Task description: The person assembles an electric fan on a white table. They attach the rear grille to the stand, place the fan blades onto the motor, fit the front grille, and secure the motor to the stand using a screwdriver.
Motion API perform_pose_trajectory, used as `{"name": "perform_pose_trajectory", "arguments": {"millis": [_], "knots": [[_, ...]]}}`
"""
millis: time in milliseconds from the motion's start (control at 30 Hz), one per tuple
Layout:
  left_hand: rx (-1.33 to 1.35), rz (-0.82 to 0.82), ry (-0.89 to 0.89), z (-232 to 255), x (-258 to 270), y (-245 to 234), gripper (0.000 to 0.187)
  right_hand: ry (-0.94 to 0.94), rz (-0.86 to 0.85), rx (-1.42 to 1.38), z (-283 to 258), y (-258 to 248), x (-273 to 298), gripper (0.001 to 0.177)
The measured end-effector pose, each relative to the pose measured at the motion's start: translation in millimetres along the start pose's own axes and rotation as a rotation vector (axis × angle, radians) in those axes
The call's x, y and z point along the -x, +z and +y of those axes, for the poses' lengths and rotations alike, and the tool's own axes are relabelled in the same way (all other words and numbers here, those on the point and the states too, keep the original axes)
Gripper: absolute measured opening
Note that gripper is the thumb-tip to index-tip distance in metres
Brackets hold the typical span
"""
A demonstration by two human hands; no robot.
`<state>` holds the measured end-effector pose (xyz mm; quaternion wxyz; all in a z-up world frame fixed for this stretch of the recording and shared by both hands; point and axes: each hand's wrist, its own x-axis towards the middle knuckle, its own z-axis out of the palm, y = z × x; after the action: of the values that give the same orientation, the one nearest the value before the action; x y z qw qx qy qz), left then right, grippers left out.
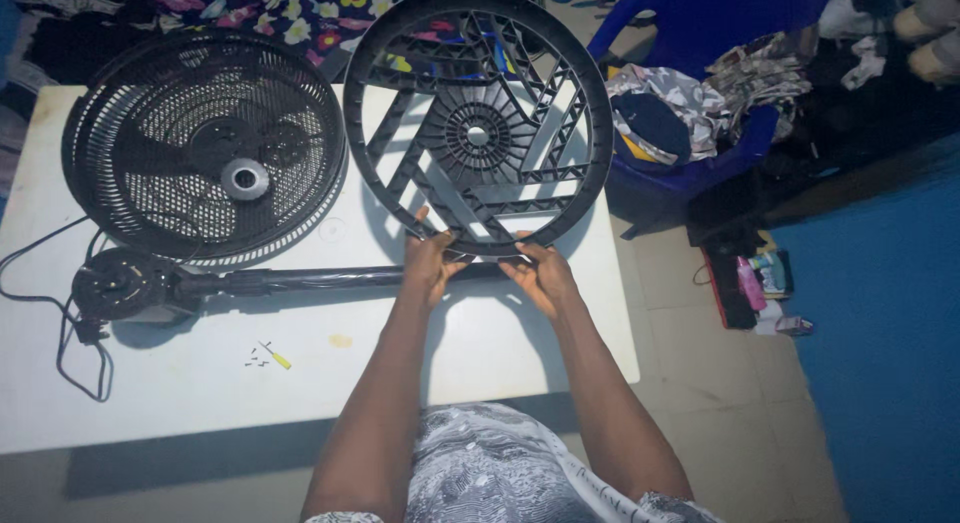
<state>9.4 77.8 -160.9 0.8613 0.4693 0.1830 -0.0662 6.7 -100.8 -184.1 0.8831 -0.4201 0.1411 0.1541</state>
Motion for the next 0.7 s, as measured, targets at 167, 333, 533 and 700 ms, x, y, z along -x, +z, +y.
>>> {"name": "perform_pose_trajectory", "arguments": {"millis": [167,333,533,700], "knots": [[0.275,-0.131,-0.017,2.3,2.6,-12.7,0.07,-0.038,0.03,0.164,-12.4,10.6,18.1,0.031],[0.244,-0.159,0.034,15.1,13.0,-13.6,0.07,-0.467,0.459,0.509,-42.9,21.4,16.1,0.048],[0.239,-0.165,0.036,31.9,30.3,-10.6,0.072,-1.165,0.338,1.235,-76.1,52.0,11.1,0.042],[0.256,-0.247,0.083,36.3,45.5,-4.1,0.073,-1.0,0.043,1.667,-82.4,97.6,-22.8,0.065]]}}
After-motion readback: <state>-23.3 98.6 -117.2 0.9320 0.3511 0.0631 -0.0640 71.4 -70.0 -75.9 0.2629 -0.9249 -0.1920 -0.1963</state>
